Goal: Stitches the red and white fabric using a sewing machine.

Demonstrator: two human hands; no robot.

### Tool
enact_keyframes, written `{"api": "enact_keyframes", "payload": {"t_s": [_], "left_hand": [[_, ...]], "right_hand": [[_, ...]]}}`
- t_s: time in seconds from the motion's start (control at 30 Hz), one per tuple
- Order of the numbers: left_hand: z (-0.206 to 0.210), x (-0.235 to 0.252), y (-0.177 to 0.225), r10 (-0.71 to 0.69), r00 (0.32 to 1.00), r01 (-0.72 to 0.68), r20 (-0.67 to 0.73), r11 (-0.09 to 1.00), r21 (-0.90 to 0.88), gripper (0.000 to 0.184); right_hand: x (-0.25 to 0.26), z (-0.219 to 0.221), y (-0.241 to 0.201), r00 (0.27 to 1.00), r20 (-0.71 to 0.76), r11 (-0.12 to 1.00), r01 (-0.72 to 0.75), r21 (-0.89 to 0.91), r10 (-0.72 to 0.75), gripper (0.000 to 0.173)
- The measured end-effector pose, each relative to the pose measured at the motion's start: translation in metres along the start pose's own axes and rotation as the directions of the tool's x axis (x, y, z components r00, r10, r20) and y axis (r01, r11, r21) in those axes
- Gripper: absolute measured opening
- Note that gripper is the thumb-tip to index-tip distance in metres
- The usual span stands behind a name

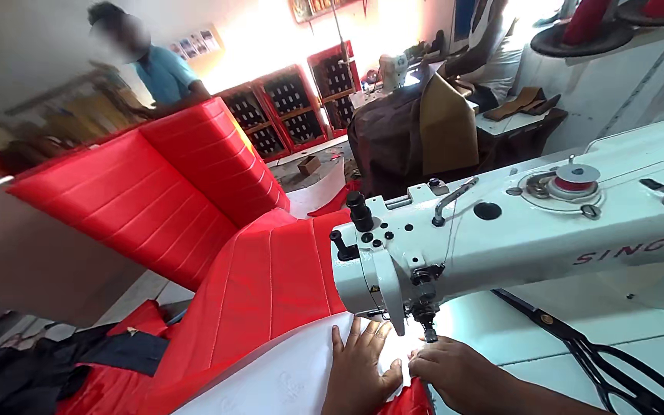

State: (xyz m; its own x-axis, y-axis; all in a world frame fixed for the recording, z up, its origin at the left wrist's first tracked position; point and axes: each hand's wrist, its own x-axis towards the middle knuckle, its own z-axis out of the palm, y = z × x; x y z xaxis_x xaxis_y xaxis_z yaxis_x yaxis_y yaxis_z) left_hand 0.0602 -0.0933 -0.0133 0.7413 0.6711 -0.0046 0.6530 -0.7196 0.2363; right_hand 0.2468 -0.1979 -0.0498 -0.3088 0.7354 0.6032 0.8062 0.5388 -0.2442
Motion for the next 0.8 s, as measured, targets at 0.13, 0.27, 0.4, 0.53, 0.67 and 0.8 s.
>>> {"api": "enact_keyframes", "payload": {"t_s": [0.13, 0.27, 0.4, 0.53, 0.67, 0.8], "left_hand": [[-0.009, 0.026, -0.003, -0.065, 0.994, 0.067, 0.084, 0.997, -0.023, 0.059], [-0.002, 0.032, -0.012, -0.005, 0.999, 0.006, 0.043, 1.0, -0.03, 0.062], [-0.012, 0.029, -0.018, 0.092, 0.994, -0.086, 0.055, 0.991, -0.105, 0.06], [-0.01, 0.029, -0.031, 0.157, 0.987, -0.152, 0.027, 0.979, -0.134, 0.066], [-0.014, 0.033, -0.037, 0.144, 0.988, -0.129, 0.064, 0.972, -0.195, 0.078], [-0.015, 0.039, -0.036, 0.212, 0.976, -0.204, 0.051, 0.971, -0.121, 0.077]], "right_hand": [[0.011, 0.0, 0.008, 0.984, -0.051, 0.985, -0.171, -0.007, 0.17, 0.018], [0.009, 0.004, 0.013, 0.978, -0.112, 0.984, -0.173, 0.035, 0.176, 0.02], [0.012, -0.001, 0.006, 0.993, -0.062, 0.994, -0.103, -0.038, 0.101, 0.018], [0.015, -0.006, -0.005, 0.984, 0.066, 0.986, -0.164, -0.027, 0.166, 0.02], [0.011, 0.005, -0.003, 0.946, 0.195, 0.963, -0.269, 0.031, 0.259, 0.027], [0.01, 0.001, -0.004, 0.932, 0.2, 0.945, -0.321, 0.06, 0.304, 0.026]]}}
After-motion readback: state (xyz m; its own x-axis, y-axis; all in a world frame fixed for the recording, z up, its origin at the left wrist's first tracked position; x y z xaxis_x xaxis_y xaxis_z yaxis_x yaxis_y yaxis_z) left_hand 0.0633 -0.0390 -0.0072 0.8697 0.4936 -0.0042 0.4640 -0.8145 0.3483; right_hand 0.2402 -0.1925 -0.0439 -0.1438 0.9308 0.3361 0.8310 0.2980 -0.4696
